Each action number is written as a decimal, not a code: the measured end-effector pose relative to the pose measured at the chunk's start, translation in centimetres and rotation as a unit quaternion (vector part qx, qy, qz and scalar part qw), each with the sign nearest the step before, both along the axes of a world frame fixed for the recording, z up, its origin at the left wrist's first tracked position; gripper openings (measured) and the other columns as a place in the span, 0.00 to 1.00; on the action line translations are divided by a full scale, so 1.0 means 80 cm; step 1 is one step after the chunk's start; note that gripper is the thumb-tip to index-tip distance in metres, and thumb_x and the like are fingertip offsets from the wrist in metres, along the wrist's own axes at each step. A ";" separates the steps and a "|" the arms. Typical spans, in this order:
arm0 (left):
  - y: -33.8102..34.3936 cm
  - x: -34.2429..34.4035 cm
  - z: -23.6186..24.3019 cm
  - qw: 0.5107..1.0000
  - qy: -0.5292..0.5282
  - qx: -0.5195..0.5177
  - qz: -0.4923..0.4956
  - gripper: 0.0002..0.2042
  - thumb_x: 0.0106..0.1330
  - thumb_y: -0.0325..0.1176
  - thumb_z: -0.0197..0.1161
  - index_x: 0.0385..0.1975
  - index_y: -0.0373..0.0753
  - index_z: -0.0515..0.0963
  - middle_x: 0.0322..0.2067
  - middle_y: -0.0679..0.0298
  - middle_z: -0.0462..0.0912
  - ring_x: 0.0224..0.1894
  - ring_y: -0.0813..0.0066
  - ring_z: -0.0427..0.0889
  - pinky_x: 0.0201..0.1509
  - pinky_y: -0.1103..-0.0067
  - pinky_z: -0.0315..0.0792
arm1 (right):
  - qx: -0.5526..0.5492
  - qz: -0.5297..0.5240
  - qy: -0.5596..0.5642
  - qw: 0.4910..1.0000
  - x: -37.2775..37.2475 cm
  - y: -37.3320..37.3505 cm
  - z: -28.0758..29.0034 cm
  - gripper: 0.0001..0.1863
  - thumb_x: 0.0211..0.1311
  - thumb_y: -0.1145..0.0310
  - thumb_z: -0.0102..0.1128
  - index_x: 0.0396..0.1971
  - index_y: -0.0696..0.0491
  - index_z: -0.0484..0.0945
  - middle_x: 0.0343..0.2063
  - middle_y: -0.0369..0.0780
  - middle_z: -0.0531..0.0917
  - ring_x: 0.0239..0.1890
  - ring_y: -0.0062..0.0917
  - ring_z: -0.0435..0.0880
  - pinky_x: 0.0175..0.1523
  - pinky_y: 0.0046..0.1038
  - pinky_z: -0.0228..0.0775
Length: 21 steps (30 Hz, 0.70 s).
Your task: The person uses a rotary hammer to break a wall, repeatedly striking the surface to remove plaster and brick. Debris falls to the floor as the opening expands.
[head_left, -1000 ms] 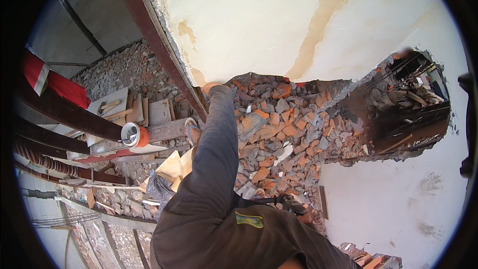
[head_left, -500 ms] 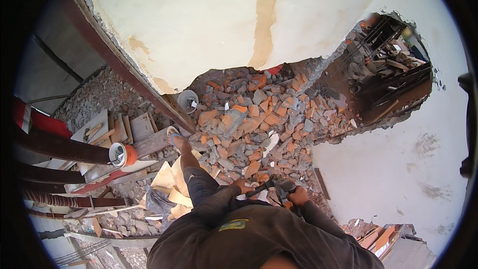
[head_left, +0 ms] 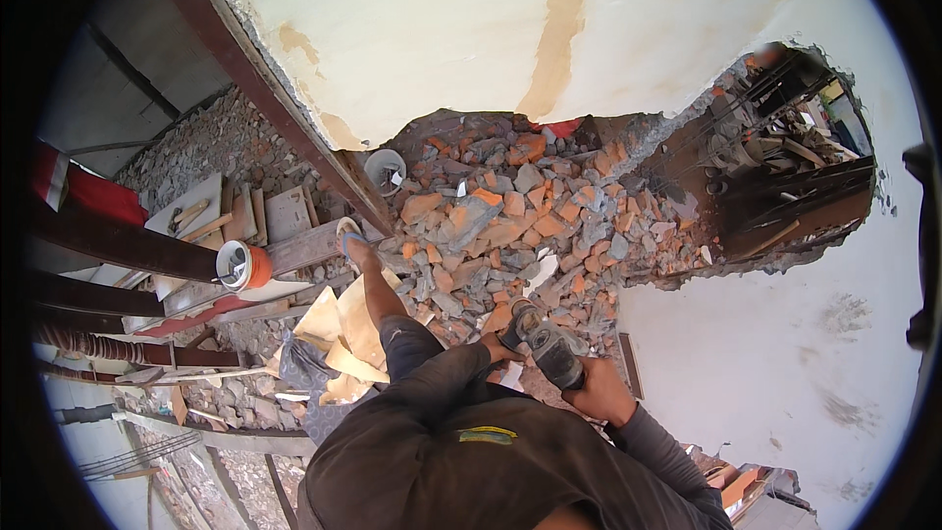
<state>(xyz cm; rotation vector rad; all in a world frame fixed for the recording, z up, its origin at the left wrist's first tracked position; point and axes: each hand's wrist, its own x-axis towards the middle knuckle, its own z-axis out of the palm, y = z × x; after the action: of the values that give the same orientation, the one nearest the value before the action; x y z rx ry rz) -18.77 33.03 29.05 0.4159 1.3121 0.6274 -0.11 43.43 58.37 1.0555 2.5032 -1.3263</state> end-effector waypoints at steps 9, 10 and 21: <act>-0.031 -0.052 0.110 0.952 0.195 0.121 0.204 0.14 0.53 0.34 0.78 0.30 0.30 0.83 0.24 0.59 0.86 0.23 0.73 0.84 0.31 0.74 0.77 | 0.068 0.107 0.086 0.988 -0.008 -0.012 0.036 0.25 0.39 0.69 0.71 0.43 0.60 0.80 0.37 0.51 0.83 0.42 0.48 0.83 0.48 0.42 0.76; -0.032 -0.063 0.118 0.937 0.229 0.144 0.222 0.13 0.53 0.33 0.77 0.30 0.30 0.83 0.25 0.58 0.87 0.24 0.71 0.84 0.32 0.73 0.77 | 0.072 0.117 0.081 0.987 -0.010 -0.016 0.044 0.27 0.39 0.69 0.71 0.45 0.59 0.79 0.39 0.50 0.82 0.44 0.48 0.82 0.50 0.42 0.76; -0.011 -0.138 0.167 0.806 0.104 0.328 0.481 0.17 0.63 0.27 0.70 0.49 0.32 0.75 0.43 0.59 0.85 0.44 0.70 0.84 0.50 0.72 0.78 | 0.255 0.327 0.186 0.891 -0.021 -0.020 0.155 0.29 0.43 0.66 0.70 0.50 0.58 0.77 0.41 0.42 0.80 0.38 0.38 0.82 0.46 0.38 0.75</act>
<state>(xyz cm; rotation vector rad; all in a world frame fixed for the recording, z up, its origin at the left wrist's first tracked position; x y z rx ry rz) -29.84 32.18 42.38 0.3516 1.4497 1.9794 -1.81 41.85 70.75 -0.0846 3.1518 -0.7274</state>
